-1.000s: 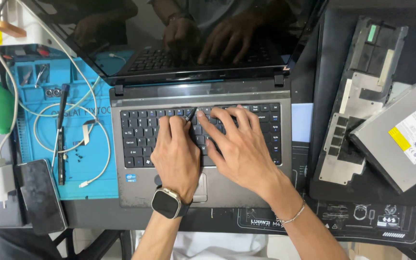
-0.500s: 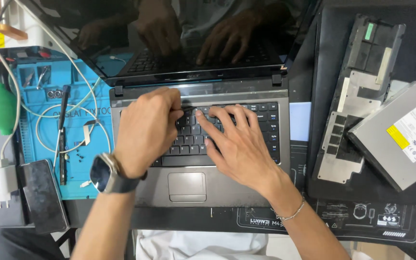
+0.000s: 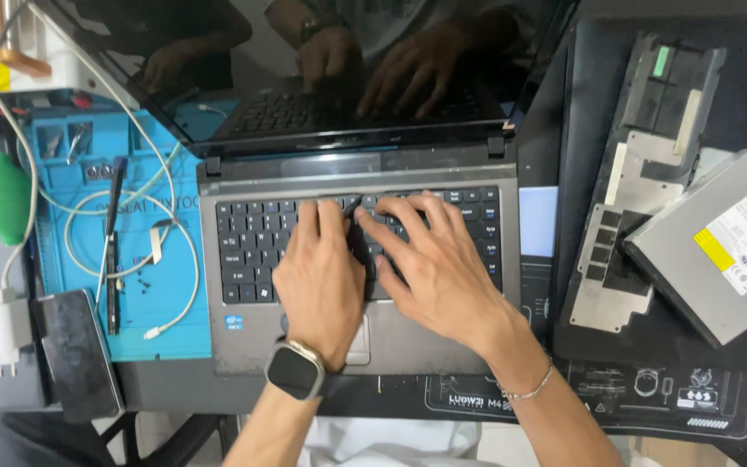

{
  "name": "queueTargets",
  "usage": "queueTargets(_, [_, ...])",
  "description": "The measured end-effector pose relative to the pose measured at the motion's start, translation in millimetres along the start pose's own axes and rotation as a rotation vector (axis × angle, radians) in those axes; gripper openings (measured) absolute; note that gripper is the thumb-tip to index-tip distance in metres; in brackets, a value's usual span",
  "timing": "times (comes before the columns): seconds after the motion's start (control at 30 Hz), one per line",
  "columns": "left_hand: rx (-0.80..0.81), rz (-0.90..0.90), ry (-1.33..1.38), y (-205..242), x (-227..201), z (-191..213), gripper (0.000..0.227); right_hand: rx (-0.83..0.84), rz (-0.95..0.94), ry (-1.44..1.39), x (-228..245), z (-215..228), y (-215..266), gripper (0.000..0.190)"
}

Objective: The person tests the laptop keyboard by pressing individual keys with fingers and a pen. They repeatedly press keys across the keyboard, including the function row and number pad, and use a pen to press specific keys.

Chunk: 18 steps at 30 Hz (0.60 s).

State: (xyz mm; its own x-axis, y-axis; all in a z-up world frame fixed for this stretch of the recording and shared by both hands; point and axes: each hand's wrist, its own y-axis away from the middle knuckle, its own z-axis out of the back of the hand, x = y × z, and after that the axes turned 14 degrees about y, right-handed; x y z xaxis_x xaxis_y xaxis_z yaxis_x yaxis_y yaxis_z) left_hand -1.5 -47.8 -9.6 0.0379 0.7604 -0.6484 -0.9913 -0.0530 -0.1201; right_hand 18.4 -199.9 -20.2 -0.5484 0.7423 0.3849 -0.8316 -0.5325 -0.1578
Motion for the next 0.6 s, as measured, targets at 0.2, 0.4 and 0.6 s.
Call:
queueTargets(0.2, [0.066,0.212,0.073,-12,5,6,0.012,-0.006,0.013,-0.035,-1,4,2,0.048])
queueTargets(0.4, [-0.050,-0.055,0.010,-2,-4,-1,0.028,0.001,0.021,-0.008,0,5,1,0.050])
queueTargets(0.6, [-0.085,0.128,0.044,6,5,-16,0.012,-0.005,-0.034,-0.120,-2,4,5,0.054])
